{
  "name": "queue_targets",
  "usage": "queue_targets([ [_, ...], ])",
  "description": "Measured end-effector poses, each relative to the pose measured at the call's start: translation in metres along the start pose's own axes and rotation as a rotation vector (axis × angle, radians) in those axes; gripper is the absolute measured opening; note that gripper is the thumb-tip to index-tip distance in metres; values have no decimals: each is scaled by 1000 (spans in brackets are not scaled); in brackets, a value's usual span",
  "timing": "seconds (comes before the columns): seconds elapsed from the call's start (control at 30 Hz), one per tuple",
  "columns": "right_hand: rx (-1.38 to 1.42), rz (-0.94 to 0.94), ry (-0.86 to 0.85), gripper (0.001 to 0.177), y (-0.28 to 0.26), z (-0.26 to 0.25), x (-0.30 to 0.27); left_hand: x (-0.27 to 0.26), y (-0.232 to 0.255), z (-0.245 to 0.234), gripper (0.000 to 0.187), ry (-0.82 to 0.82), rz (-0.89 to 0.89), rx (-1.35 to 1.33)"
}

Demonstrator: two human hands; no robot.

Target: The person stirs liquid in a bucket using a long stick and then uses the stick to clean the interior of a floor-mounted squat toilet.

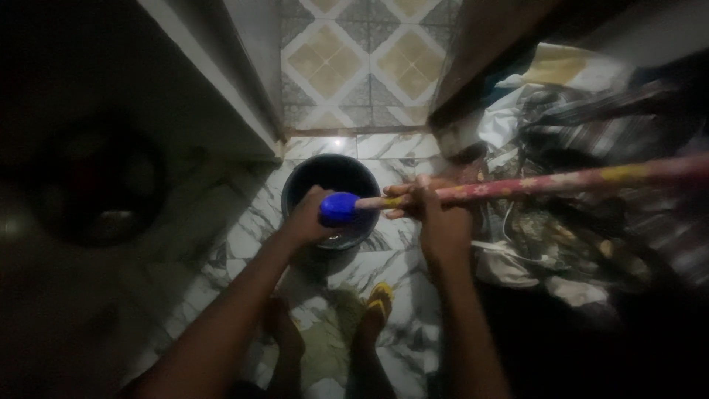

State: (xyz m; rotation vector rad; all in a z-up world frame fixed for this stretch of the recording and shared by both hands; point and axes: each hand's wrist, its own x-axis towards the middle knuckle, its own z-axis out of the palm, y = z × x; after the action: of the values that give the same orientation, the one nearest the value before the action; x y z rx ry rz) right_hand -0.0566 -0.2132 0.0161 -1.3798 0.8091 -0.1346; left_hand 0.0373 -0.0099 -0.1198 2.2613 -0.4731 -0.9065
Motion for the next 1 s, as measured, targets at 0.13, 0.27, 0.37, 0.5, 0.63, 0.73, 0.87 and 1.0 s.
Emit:
queue_targets([
  [0.13,-89,28,17,31,-6,-3,3,6,-4,6,74,-5,-55,34],
  [0.27,-78,29,20,31,-8,-7,5,6,-6,5,73,-4,34,-12],
  [0.37,-50,-38,-1,29,-6,-10,8,3,-6,2,71,-1,115,-19],
  [0.5,-22,-86,-43,31,-2,-13,9,6,0,-3,65,5,194,37],
  [0.63,-45,-64,-49,35,-4,-15,11,1,11,-6,63,7,195,20],
  [0.73,-16,-113,-49,35,-6,-18,13,-1,25,-15,51,-9,241,-94],
  [0.87,-18,-102,-44,36,-7,-17,19,-3,36,-21,55,-5,209,-72],
  [1.0,-22,-122,-31,35,-8,-18,19,5,24,-18,54,-82,245,-126],
])
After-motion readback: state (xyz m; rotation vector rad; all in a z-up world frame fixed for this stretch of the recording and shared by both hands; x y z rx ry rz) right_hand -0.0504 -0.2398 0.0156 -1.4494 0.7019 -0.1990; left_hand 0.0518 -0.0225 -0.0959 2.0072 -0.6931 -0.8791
